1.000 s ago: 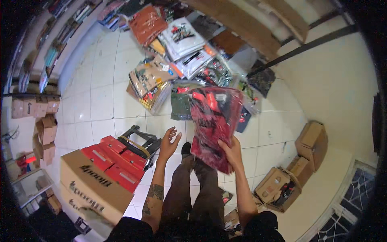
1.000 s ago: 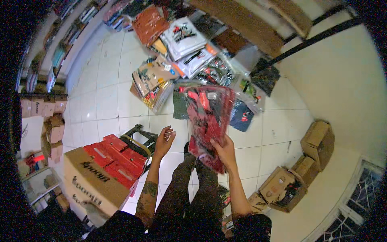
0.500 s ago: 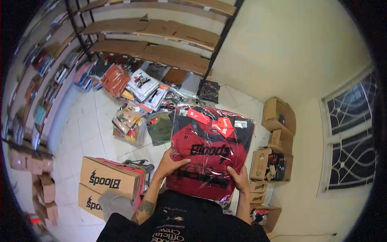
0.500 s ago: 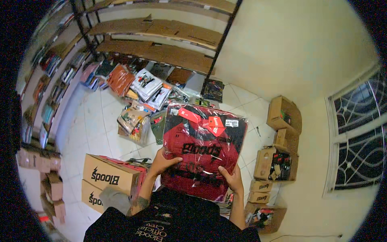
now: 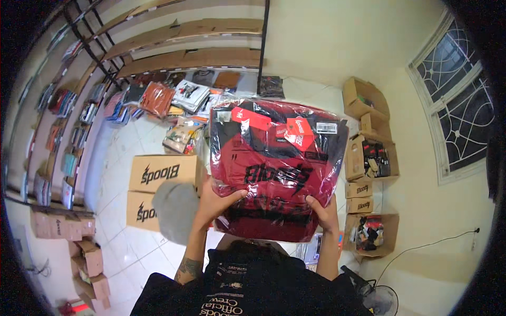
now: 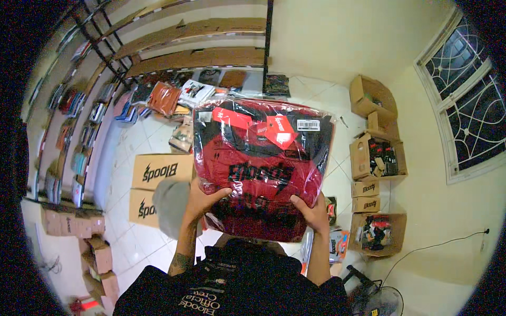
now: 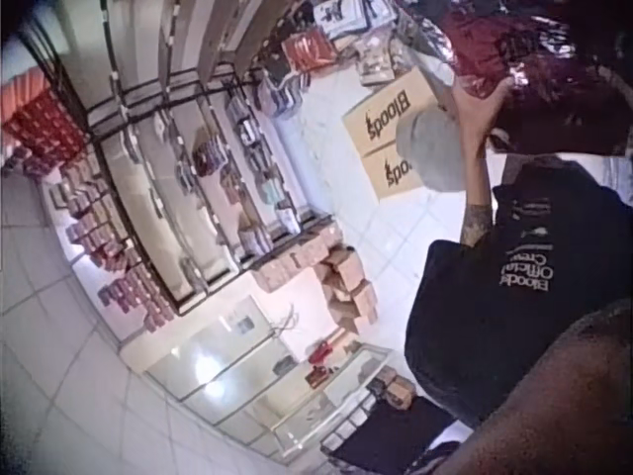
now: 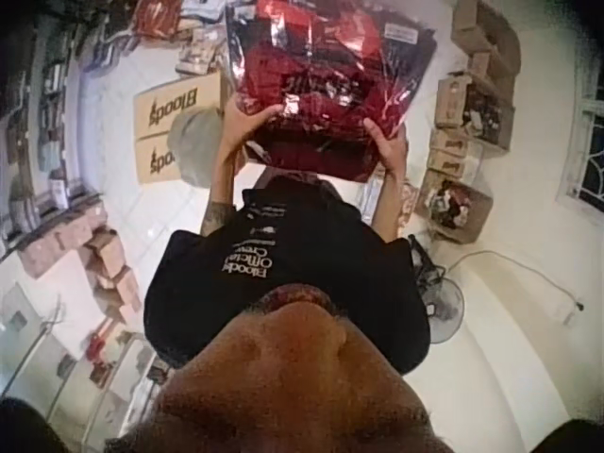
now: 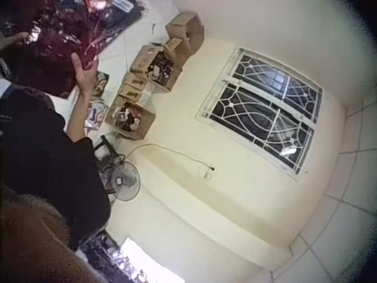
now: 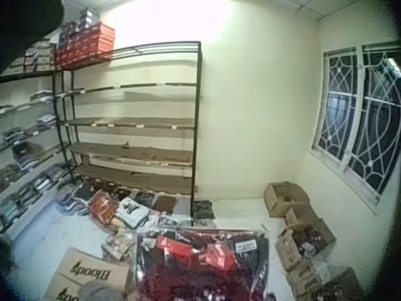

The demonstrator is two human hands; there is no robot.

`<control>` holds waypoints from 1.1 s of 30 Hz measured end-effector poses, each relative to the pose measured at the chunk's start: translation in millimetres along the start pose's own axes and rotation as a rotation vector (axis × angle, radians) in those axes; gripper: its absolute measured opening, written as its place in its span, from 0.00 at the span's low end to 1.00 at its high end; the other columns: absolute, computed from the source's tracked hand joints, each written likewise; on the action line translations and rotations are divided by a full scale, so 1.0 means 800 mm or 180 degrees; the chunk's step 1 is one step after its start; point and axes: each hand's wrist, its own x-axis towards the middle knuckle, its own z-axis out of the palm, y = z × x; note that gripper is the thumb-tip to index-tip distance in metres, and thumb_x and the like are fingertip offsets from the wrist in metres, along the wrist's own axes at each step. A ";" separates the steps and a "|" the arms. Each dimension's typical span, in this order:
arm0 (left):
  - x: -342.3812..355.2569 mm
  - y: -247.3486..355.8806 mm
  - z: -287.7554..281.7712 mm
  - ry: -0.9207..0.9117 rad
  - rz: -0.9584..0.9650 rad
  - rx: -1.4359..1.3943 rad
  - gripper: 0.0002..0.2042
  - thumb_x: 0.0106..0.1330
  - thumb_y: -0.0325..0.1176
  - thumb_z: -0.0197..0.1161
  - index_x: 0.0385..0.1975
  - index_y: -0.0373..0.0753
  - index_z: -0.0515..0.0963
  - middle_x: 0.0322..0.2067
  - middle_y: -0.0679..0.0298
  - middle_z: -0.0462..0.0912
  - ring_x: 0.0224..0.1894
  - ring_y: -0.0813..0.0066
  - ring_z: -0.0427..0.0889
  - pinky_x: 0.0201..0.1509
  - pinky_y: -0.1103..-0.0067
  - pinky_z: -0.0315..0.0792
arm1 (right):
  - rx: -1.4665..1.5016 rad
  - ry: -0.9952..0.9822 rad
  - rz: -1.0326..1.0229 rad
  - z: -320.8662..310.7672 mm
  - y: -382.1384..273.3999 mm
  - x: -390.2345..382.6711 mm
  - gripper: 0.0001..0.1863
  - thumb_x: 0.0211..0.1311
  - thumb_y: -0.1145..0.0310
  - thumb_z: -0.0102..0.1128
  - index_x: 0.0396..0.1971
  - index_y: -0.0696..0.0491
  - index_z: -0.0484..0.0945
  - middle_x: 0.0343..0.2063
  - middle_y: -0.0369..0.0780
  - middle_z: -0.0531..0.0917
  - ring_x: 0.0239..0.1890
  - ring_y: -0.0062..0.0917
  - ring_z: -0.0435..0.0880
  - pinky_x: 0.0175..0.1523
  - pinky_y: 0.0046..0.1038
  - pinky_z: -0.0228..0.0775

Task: Cleaning packaged clothing items in a plastic bag with a cloth.

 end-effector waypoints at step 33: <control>-0.115 -0.090 -0.509 0.0318 -0.0550 -0.0362 0.16 0.63 0.32 0.73 0.47 0.34 0.80 0.40 0.66 0.86 0.38 0.80 0.83 0.45 0.80 0.77 | -0.0019 -0.0877 0.0186 0.548 0.094 -0.038 0.21 0.66 0.56 0.68 0.49 0.57 0.79 0.41 0.37 0.85 0.41 0.21 0.82 0.49 0.27 0.74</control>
